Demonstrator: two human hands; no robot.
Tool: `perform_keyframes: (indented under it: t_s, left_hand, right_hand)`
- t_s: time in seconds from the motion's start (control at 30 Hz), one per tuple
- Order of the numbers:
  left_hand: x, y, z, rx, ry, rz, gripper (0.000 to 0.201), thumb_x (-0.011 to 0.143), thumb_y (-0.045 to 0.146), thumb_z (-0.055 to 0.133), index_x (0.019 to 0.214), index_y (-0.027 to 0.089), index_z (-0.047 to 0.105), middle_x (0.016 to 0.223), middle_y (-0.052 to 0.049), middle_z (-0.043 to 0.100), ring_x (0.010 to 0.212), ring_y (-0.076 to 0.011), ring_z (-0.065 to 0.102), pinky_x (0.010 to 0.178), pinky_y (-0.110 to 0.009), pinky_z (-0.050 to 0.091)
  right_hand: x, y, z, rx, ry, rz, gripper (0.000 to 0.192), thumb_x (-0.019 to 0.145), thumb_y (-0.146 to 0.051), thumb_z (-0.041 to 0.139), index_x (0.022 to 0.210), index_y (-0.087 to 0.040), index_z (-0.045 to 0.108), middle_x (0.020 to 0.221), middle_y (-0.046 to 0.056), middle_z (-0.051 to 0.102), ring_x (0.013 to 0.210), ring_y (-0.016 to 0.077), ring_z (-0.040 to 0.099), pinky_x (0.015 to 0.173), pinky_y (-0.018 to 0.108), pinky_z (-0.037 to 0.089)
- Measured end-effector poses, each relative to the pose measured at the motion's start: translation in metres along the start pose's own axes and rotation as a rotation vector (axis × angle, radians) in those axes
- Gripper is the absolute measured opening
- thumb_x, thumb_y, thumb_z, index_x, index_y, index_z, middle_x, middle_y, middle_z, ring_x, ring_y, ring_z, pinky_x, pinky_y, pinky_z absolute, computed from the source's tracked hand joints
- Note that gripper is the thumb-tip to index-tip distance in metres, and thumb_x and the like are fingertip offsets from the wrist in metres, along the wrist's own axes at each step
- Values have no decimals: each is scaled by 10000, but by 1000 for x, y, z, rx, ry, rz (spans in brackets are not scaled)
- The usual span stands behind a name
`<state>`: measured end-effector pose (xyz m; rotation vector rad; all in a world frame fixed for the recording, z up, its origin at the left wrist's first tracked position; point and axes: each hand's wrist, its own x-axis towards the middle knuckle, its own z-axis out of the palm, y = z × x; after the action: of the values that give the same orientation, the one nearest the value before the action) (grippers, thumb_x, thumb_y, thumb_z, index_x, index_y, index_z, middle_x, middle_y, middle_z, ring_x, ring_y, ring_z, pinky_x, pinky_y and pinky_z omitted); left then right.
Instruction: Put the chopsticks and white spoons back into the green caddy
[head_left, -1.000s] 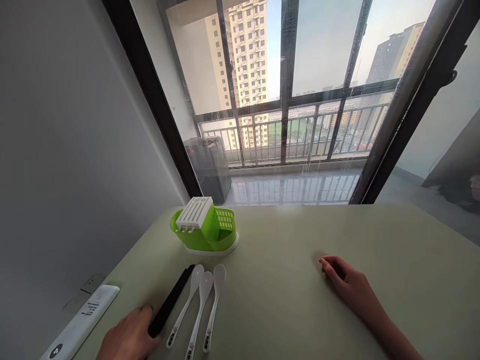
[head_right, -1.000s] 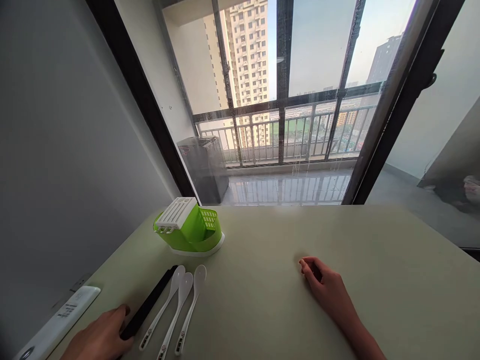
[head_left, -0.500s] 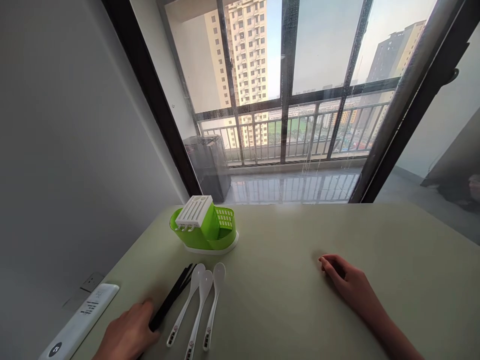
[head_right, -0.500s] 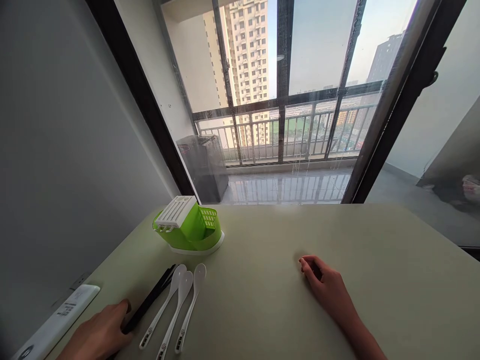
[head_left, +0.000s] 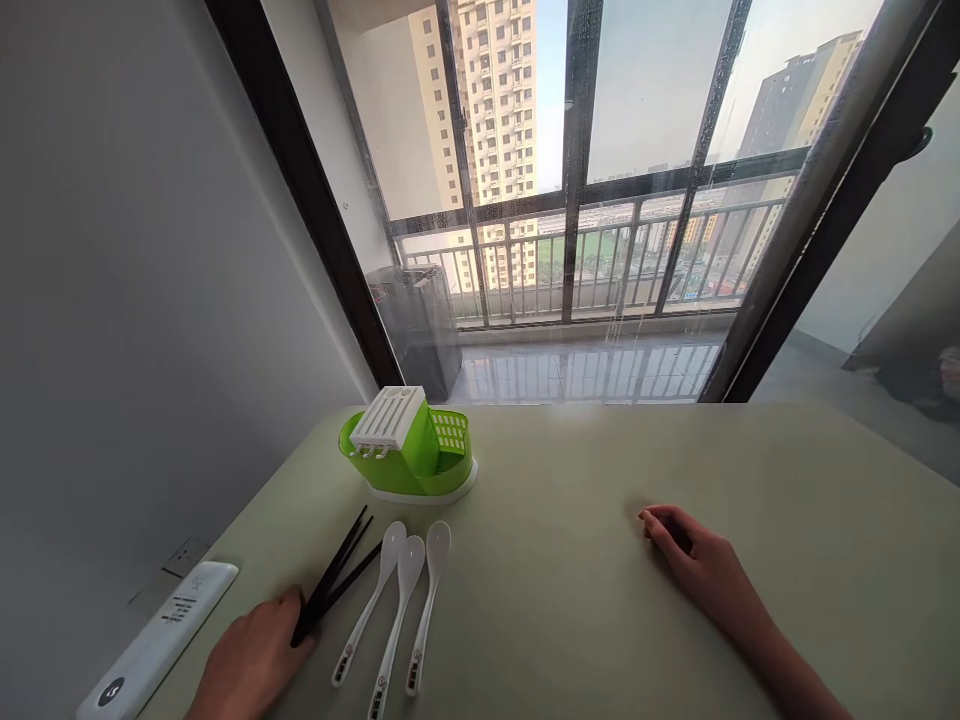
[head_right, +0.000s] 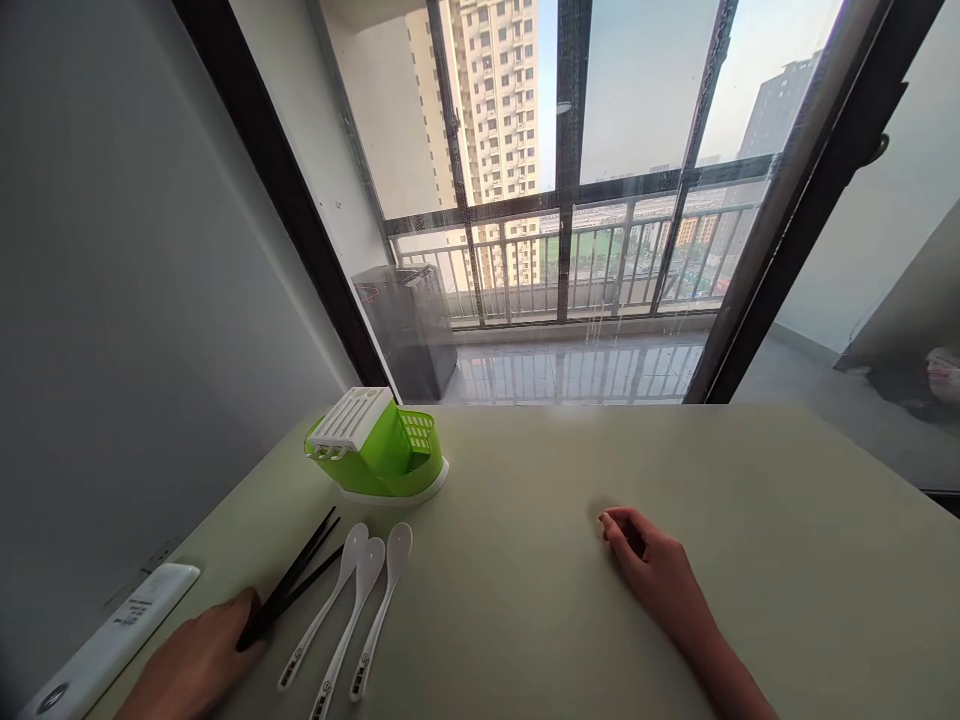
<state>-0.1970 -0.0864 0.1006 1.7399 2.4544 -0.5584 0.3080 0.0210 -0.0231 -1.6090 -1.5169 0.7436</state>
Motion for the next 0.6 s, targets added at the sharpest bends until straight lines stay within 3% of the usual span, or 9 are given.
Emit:
perform_keyframes:
  t_s: [0.17, 0.37, 0.53, 0.6]
  left_hand:
    - [-1, -6, 15, -137, 5, -14, 398, 907, 288, 306, 1188, 140, 546, 1168, -184, 678, 1019, -341, 684, 727, -410, 488]
    - [-4, -5, 21, -267, -15, -117, 409, 960, 301, 236, 1243, 127, 475, 1062, -214, 713, 893, -362, 713, 748, -465, 512]
    - [-8, -11, 23, -669, 25, -202, 530, 979, 575, 231, 1241, 189, 486, 1109, -165, 722, 1008, -326, 717, 850, -406, 558]
    - [-16, -12, 20, -858, 0, -236, 636, 933, 717, 228, 1227, 239, 528, 1058, -111, 724, 975, -308, 722, 781, -370, 578]
  right_hand:
    - [-1, -1, -1, -6, -4, 2, 459, 909, -670, 481, 938, -259, 685, 771, 10, 709, 654, 194, 613, 622, 277, 485]
    - [-1, -1, -1, -11, -2, 7, 466, 909, -675, 480, 950, -260, 686, 761, 9, 708, 644, 193, 611, 626, 276, 488]
    - [-1, 0, -2, -21, -12, 25, 476, 910, -685, 479, 968, -261, 688, 778, 3, 712, 643, 187, 614, 621, 272, 484]
    - [-2, 1, -2, -23, -13, 28, 467, 921, -676, 478, 970, -262, 688, 794, 5, 717, 654, 188, 621, 626, 270, 487]
